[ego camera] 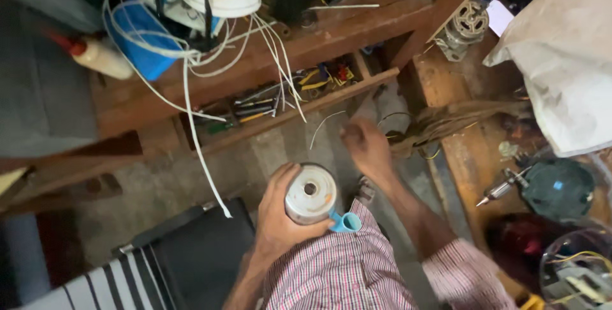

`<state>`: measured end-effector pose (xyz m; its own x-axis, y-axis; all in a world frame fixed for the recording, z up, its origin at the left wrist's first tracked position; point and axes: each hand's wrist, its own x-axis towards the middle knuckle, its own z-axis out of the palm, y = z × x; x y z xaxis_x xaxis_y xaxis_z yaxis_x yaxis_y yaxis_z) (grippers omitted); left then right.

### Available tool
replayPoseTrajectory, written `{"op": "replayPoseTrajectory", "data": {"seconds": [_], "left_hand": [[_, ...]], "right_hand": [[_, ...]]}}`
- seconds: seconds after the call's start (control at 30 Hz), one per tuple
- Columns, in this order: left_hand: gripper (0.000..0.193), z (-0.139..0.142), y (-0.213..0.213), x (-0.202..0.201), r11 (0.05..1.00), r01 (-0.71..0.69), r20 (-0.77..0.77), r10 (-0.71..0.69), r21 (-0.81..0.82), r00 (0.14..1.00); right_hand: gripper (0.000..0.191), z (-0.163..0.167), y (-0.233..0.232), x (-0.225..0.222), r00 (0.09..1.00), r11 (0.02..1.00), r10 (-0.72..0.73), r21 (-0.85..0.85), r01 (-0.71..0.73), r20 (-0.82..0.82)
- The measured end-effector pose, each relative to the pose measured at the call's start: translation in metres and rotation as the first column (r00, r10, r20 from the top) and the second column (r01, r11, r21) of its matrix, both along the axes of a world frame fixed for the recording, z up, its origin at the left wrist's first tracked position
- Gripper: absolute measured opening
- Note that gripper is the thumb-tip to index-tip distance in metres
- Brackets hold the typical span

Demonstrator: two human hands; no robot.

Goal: The person uses a hammer and screwdriver to remove a stuck part from a metal container, then uses pliers to trim edges and remove a plastic piece. The person works on the floor and later moves to a workbench to continue trimming.

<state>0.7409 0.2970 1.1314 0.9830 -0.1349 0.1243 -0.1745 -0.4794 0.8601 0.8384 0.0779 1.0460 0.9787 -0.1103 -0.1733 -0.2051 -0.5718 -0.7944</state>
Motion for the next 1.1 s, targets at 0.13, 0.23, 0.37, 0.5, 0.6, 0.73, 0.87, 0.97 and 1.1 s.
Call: {"op": "replayPoseTrajectory", "data": {"seconds": [0.13, 0.23, 0.37, 0.5, 0.6, 0.73, 0.87, 0.97, 1.1], "left_hand": [[0.108, -0.002, 0.042, 0.005, 0.993, 0.109, -0.035, -0.107, 0.050, 0.994], [0.111, -0.003, 0.076, -0.003, 0.987, 0.133, -0.097, -0.125, 0.086, 0.987], [0.113, -0.006, 0.119, -0.014, 0.972, 0.094, -0.024, -0.091, 0.217, 0.996], [0.114, -0.009, 0.147, -0.014, 0.970, 0.022, -0.087, -0.001, 0.241, 0.996], [0.114, -0.009, 0.159, -0.004, 0.967, 0.044, -0.069, -0.027, 0.251, 0.997], [0.113, -0.009, 0.164, 0.014, 0.949, 0.147, -0.067, -0.133, 0.278, 0.989], [0.114, -0.011, 0.157, 0.032, 0.951, 0.219, 0.010, -0.226, 0.217, 0.974], [0.115, -0.014, 0.142, 0.043, 0.936, 0.310, 0.003, -0.315, 0.165, 0.949], [0.115, -0.020, 0.102, 0.056, 0.889, 0.448, 0.073, -0.455, 0.098, 0.887]], "right_hand": [[0.025, 0.007, 0.054, 0.085, 0.881, 0.950, 0.289, -0.226, -0.215, 0.376], [0.025, -0.004, 0.088, 0.141, 0.884, 0.675, 0.443, -0.595, -0.437, -0.146], [0.027, -0.023, 0.108, 0.177, 0.811, 0.437, 0.584, -0.827, -0.355, -0.039], [0.030, -0.028, 0.117, 0.191, 0.776, 0.293, 0.624, -0.895, -0.336, -0.087], [0.031, -0.028, 0.118, 0.191, 0.757, 0.249, 0.648, -0.915, -0.319, -0.087], [0.034, -0.023, 0.115, 0.182, 0.729, 0.225, 0.684, -0.941, -0.252, -0.032], [0.036, -0.006, 0.107, 0.157, 0.732, 0.360, 0.667, -0.920, -0.154, 0.139], [0.038, 0.010, 0.092, 0.119, 0.831, 0.561, 0.471, -0.828, -0.025, 0.295], [0.024, 0.033, 0.061, 0.017, 0.943, 0.981, -0.170, 0.136, 0.136, 0.287]]}}
